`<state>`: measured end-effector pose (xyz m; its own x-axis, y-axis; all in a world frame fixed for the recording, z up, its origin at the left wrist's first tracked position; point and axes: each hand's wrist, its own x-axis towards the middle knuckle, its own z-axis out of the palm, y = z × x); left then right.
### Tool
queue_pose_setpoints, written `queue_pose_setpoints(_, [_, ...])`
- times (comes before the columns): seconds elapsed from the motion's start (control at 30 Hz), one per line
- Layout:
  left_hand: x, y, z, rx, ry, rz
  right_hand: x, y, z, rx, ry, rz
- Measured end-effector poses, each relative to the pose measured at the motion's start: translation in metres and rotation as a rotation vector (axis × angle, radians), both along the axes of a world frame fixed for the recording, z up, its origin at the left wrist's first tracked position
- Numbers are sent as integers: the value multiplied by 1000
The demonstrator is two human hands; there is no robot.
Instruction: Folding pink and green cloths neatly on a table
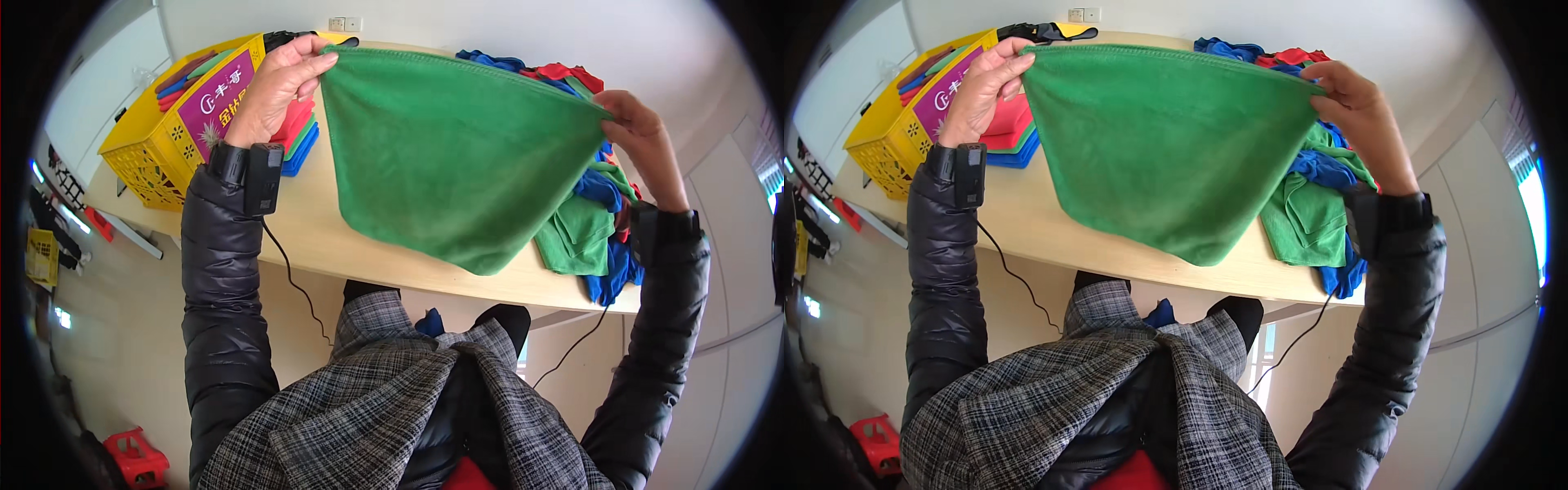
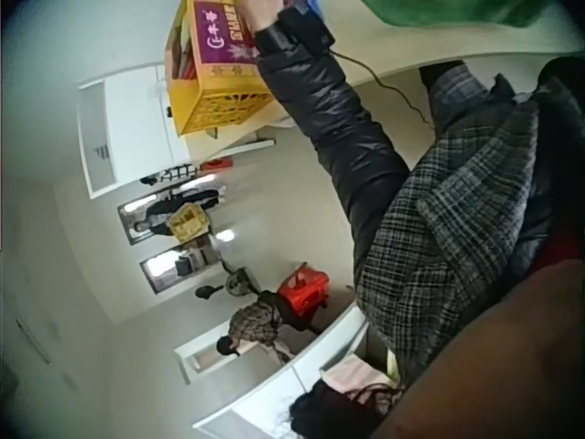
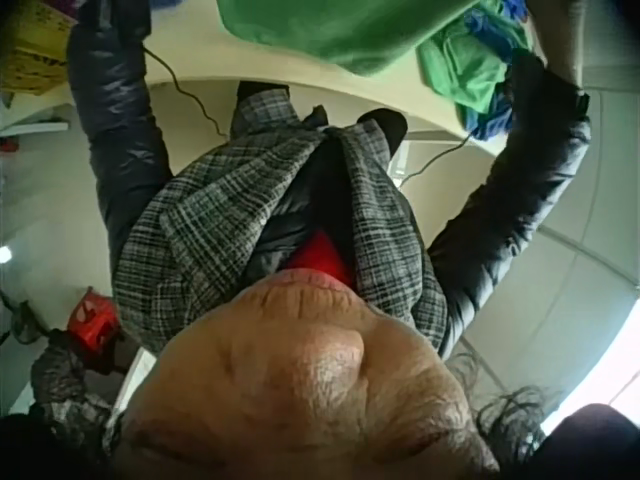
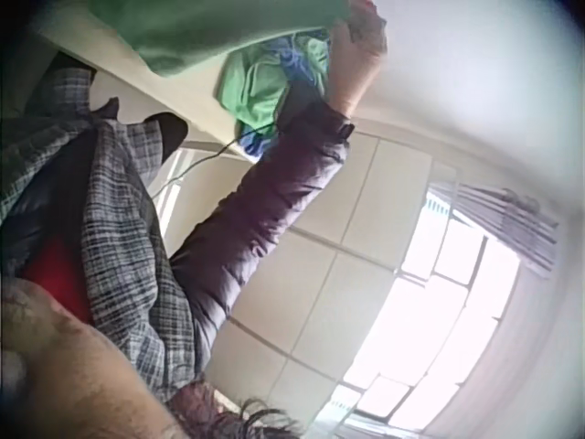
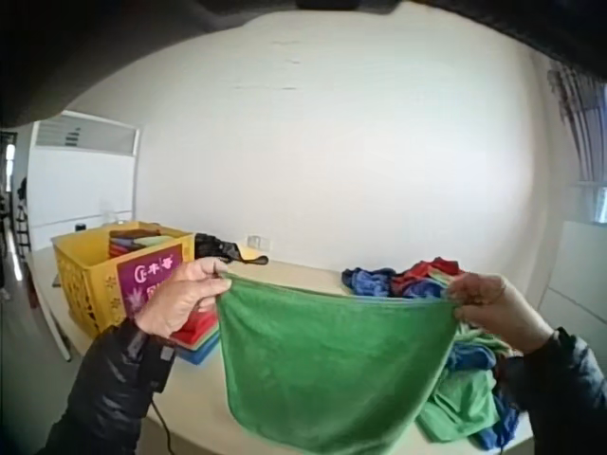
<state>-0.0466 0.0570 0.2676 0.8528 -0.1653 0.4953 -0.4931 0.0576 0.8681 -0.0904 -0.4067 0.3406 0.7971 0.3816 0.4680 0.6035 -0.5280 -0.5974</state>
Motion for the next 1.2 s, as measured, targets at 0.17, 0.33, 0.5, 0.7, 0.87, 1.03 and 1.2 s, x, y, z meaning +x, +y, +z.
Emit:
queue_pose_setpoints(0.17, [36, 21, -20, 158, -2, 180, 74, 17, -30, -316, -301, -31])
queue_pose_setpoints(0.33, [20, 38, 12, 219, -249, 455, 144, 61, -40, -196, -572, -132])
queue_pose_setpoints(0.5, [-79, -35, 3, 383, -438, 591, 155, 47, -53, -80, -411, -179])
queue_pose_setpoints(0.7, [-105, -152, -164, 725, -656, 160, 170, -5, -211, -430, -356, -276])
queue_pose_setpoints(0.87, [-98, -235, -264, 845, -686, -11, 104, -37, -299, -385, -81, -225])
queue_pose_setpoints(1.03, [-109, -252, -274, 780, -708, -97, -1, 23, -282, -64, 444, 14])
queue_pose_setpoints(1.2, [-96, -207, -241, 657, -629, -3, -64, 28, -306, 13, 319, -24])
